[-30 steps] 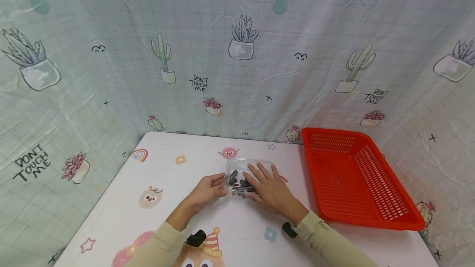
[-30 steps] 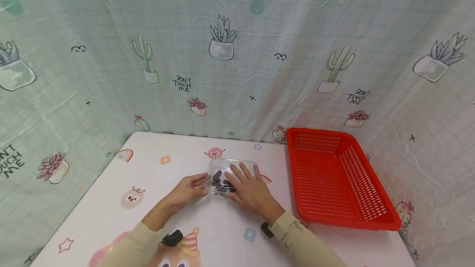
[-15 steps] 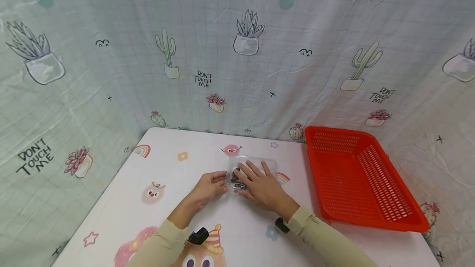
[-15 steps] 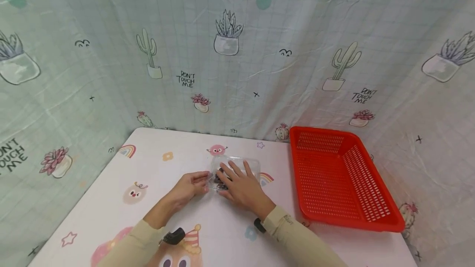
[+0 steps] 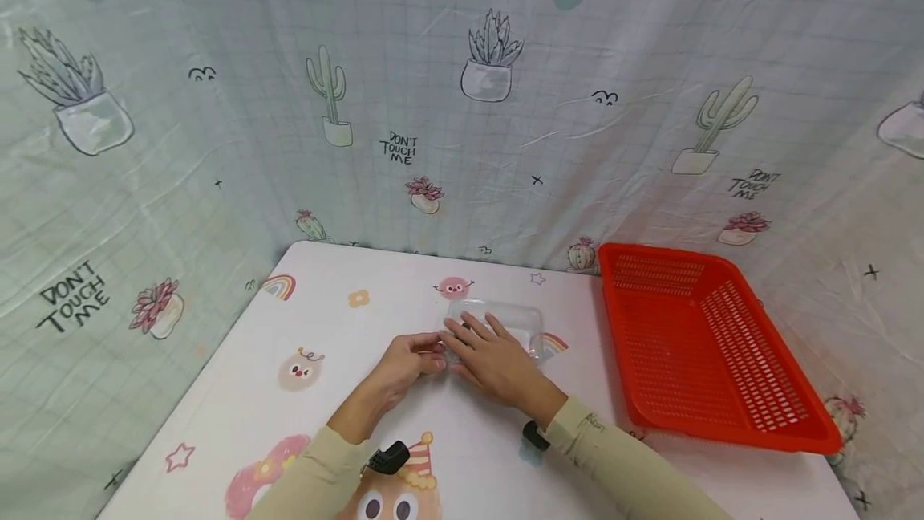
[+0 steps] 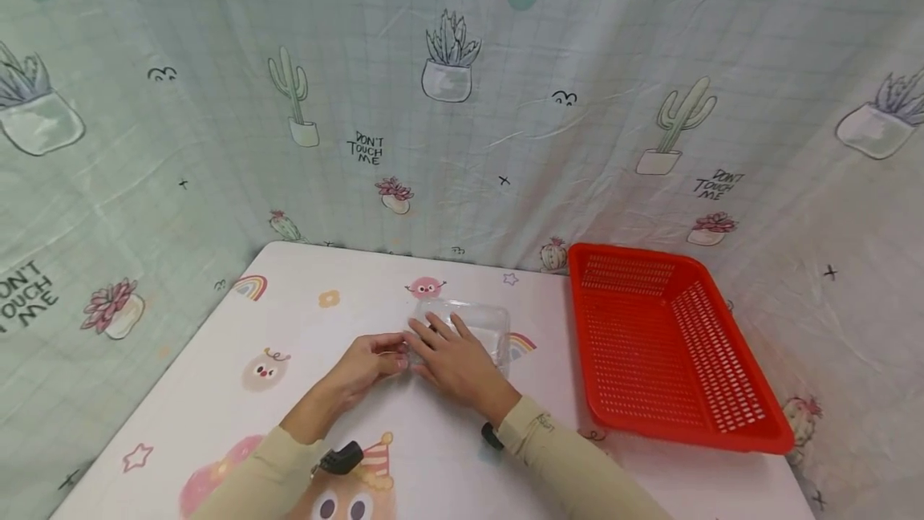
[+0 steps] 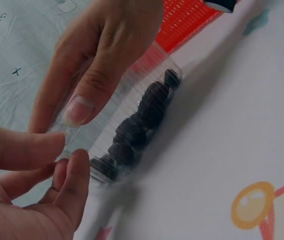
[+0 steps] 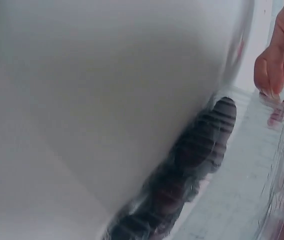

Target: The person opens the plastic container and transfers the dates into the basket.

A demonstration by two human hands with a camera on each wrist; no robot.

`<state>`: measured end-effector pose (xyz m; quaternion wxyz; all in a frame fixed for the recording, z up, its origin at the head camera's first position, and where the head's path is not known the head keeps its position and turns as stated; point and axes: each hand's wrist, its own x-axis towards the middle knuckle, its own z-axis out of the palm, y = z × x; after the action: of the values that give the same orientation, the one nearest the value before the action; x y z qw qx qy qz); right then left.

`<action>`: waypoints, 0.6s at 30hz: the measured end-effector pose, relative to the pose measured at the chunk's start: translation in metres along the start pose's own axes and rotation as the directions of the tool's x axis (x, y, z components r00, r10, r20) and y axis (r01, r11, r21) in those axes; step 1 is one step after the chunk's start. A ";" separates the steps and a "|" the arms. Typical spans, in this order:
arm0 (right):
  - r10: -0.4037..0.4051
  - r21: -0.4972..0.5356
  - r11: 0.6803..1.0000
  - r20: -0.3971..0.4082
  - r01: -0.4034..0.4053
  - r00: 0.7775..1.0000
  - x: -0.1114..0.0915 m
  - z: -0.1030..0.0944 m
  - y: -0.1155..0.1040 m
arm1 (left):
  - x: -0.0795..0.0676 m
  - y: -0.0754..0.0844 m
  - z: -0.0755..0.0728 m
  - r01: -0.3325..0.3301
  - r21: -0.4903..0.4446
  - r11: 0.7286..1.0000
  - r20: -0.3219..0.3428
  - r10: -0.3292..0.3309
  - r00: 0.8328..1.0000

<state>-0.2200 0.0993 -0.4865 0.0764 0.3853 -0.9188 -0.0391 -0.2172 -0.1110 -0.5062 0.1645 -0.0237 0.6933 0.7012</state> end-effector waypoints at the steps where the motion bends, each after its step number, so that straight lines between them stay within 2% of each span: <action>1: -0.004 0.002 1.000 -0.005 0.004 1.000 0.001 0.001 0.000 | 0.000 0.000 0.000 0.001 -0.015 1.000 0.006 -0.001 1.000; 6: -0.008 0.059 0.998 -0.034 0.010 0.999 0.004 0.002 -0.002 | 0.000 -0.002 -0.002 -0.003 -0.103 0.995 0.047 0.008 0.999; 12: -0.016 0.131 0.991 -0.090 0.028 0.996 0.005 -0.001 -0.003 | -0.001 -0.006 -0.002 0.007 -0.235 0.972 0.096 0.016 0.995; 18: -0.005 0.232 0.972 -0.132 0.036 0.991 0.005 -0.001 -0.004 | -0.002 -0.011 0.000 0.038 -0.314 0.949 0.087 -0.011 0.996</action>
<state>-0.2205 0.0927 -0.4854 0.0902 0.4029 -0.9060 0.0938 -0.2123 -0.1118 -0.5161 0.1965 -0.0287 0.5646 0.8011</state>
